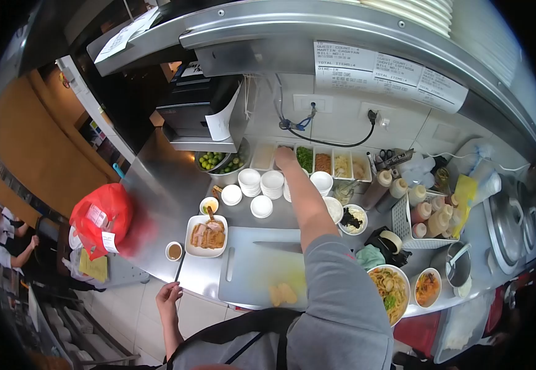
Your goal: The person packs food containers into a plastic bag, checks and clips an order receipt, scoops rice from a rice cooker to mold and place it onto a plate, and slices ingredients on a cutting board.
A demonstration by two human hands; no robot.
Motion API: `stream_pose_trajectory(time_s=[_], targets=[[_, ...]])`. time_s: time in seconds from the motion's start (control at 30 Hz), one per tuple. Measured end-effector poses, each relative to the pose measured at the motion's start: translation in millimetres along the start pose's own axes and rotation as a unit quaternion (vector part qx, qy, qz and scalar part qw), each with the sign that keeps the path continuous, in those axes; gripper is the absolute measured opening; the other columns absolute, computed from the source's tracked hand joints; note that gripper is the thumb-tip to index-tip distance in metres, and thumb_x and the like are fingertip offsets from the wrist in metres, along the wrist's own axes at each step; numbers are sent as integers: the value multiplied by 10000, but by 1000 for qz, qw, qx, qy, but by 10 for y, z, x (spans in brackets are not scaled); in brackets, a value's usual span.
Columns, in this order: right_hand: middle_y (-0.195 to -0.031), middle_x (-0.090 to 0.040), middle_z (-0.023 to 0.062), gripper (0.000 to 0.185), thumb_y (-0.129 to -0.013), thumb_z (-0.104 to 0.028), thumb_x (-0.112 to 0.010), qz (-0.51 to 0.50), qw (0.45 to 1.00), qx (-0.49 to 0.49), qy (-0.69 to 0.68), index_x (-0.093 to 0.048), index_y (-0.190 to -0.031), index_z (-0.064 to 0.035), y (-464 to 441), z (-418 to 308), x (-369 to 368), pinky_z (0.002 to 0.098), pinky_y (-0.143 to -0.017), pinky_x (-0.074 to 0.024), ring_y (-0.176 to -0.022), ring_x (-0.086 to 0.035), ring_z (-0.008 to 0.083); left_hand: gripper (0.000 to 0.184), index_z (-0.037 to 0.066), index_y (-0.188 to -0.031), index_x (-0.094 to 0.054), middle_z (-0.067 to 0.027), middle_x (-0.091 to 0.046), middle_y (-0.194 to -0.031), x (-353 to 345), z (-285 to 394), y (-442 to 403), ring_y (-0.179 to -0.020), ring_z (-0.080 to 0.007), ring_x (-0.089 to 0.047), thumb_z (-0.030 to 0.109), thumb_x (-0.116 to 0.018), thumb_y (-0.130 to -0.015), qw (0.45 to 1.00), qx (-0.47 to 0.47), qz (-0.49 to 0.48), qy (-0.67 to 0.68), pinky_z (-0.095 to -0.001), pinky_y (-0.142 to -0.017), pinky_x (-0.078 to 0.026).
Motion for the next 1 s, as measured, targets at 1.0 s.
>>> stream_pose_trajectory(time_s=[1.0], targets=[[-759, -619, 53, 190, -730, -110, -640, 335, 748, -241, -520, -575, -878, -10, 4250, 1353, 2132, 220, -599, -464, -653, -576, 113, 186, -2, -956, -581, -80, -592, -952, -834, 261, -469, -831, -145, -561, 102, -571, -802, 943, -90, -321, 7, -263, -703, -462]])
Point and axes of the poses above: each hand's wrist, its own y-axis away from the middle knuckle, its own x-axis out of the back of the hand, z = x × y, the point moved 5 cm from there along -y, towards the middle knuckle
